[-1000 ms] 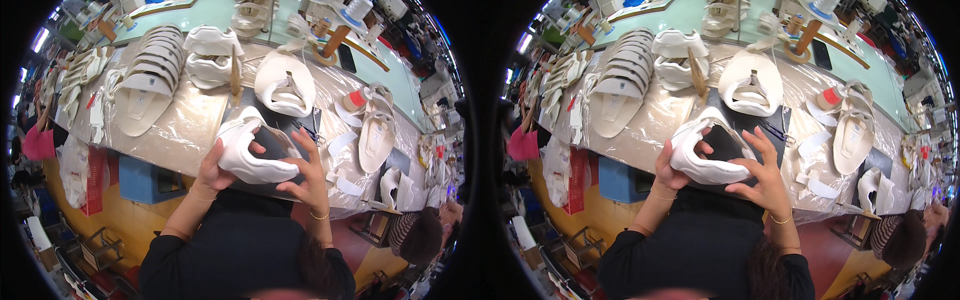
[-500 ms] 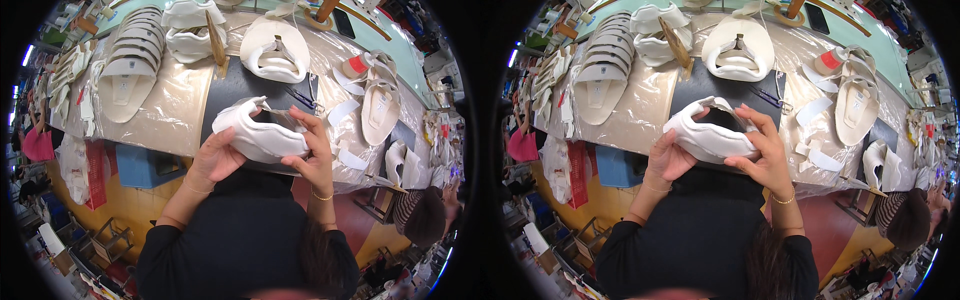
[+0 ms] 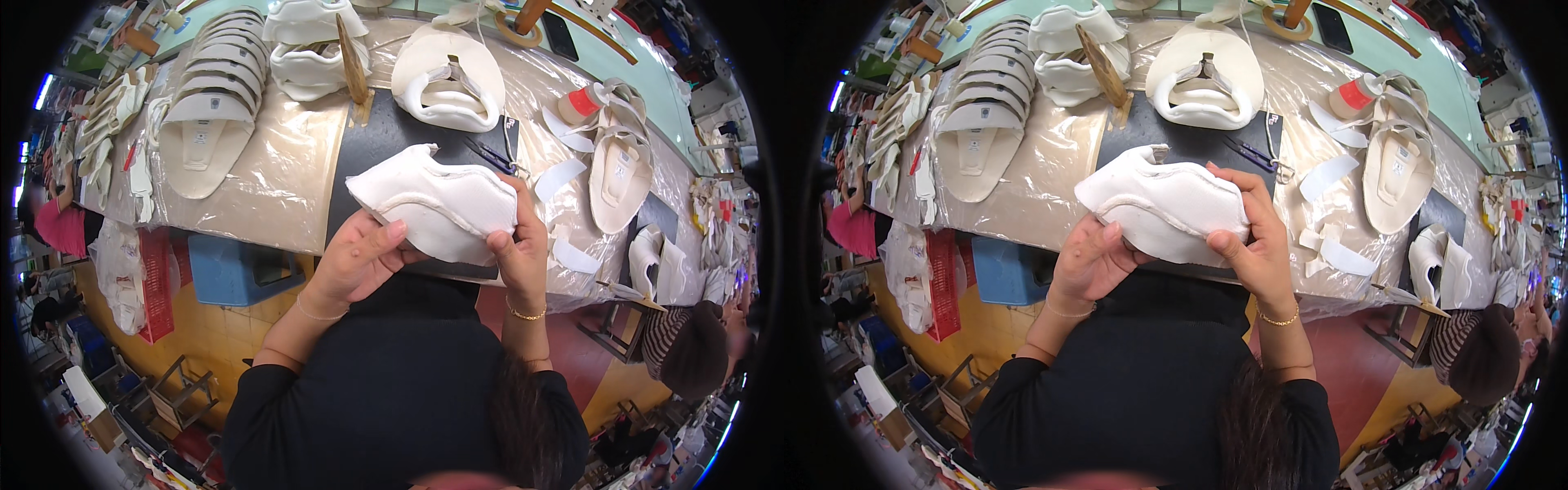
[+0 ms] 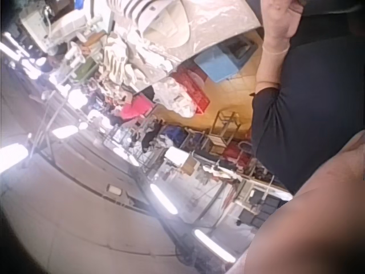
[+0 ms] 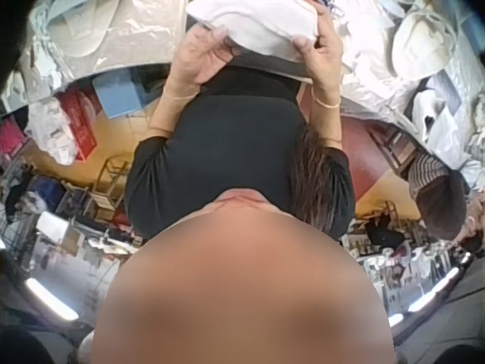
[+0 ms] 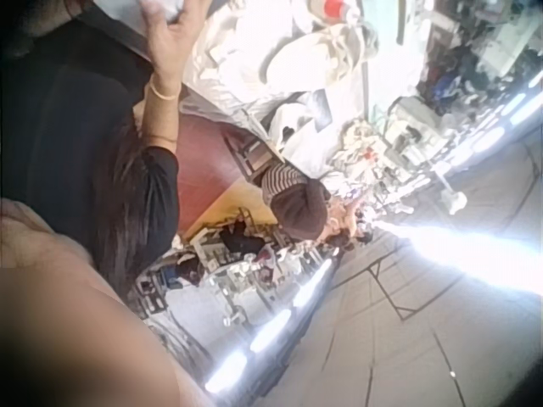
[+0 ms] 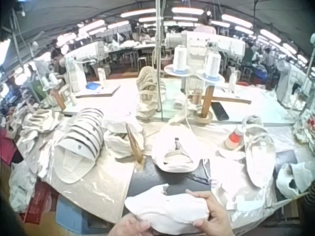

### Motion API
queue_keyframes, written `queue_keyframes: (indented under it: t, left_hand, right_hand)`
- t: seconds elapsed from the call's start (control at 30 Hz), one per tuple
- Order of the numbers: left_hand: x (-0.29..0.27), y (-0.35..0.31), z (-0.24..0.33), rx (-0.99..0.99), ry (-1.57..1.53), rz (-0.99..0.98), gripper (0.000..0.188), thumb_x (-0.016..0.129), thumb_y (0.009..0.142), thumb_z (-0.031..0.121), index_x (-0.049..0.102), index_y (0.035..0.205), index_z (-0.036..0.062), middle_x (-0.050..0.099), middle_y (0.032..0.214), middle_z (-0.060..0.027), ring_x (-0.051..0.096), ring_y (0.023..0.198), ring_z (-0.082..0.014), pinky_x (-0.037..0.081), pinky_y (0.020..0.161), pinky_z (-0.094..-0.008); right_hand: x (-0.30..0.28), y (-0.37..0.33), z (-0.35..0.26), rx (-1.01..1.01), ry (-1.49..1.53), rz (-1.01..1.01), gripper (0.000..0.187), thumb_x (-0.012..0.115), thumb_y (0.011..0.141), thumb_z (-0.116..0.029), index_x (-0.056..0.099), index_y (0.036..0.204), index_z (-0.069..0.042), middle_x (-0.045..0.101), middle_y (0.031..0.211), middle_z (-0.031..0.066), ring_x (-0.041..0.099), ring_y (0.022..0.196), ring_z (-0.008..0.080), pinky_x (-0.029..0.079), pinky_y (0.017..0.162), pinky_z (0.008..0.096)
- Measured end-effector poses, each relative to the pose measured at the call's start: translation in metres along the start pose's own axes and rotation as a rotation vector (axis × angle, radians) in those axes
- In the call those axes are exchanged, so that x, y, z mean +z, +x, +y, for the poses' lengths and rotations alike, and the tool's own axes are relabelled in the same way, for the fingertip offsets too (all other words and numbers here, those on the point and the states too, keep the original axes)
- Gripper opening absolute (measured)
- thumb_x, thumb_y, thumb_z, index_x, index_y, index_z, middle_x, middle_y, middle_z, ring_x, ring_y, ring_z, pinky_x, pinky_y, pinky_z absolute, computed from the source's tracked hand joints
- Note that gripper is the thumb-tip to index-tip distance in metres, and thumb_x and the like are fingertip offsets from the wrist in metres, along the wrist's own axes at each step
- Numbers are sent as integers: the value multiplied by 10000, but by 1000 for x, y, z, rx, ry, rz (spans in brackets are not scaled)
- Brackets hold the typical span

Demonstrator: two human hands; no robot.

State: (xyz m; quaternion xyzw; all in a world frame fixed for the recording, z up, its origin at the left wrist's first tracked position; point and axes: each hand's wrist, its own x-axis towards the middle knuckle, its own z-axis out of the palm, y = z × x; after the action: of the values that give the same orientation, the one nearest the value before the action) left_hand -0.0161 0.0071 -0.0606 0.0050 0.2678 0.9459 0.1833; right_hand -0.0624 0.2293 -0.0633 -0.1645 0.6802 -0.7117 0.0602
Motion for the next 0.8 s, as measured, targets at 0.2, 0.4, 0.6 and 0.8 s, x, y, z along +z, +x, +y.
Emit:
queue_keyframes:
  t: [0.2, 0.4, 0.6, 0.8]
  left_hand:
    - [7, -12, 9, 51, 218, 9, 442, 515, 1020, 82, 402, 1427, -49, 545, 1379, -173, 580, 1244, -274, 495, 1038, -432]
    - [8, -11, 6, 177, 451, 230, 442, 483, 1007, 81, 377, 1408, -74, 562, 1326, -218, 644, 1144, -315, 591, 909, -439]
    - [-8, 3, -1, 151, 443, 244, 432, 491, 1018, 95, 386, 1406, -62, 561, 1330, -208, 648, 1136, -305, 600, 898, -434]
    - [-2, -5, -4, 170, 540, 256, 452, 504, 1009, 86, 380, 1421, -53, 549, 1351, -206, 630, 1168, -307, 575, 938, -436]
  right_hand:
    - [10, -3, 8, 107, 154, -10, 603, 659, 955, -431, 560, 1297, 56, 538, 1247, 93, 514, 1178, 173, 385, 1020, 291]
    - [26, 2, 25, -149, -52, 77, 755, 774, 874, -364, 377, 1436, -52, 411, 1464, 181, 414, 1356, 279, 351, 1118, 405]
    - [23, -3, 30, -378, -365, -79, 982, 909, 678, -346, 370, 1471, -134, 280, 1541, 213, 320, 1419, 418, 318, 1152, 496]
    - [22, -3, 34, -418, -371, -39, 958, 892, 698, -265, 364, 1491, -162, 216, 1578, 224, 284, 1441, 435, 308, 1162, 493]
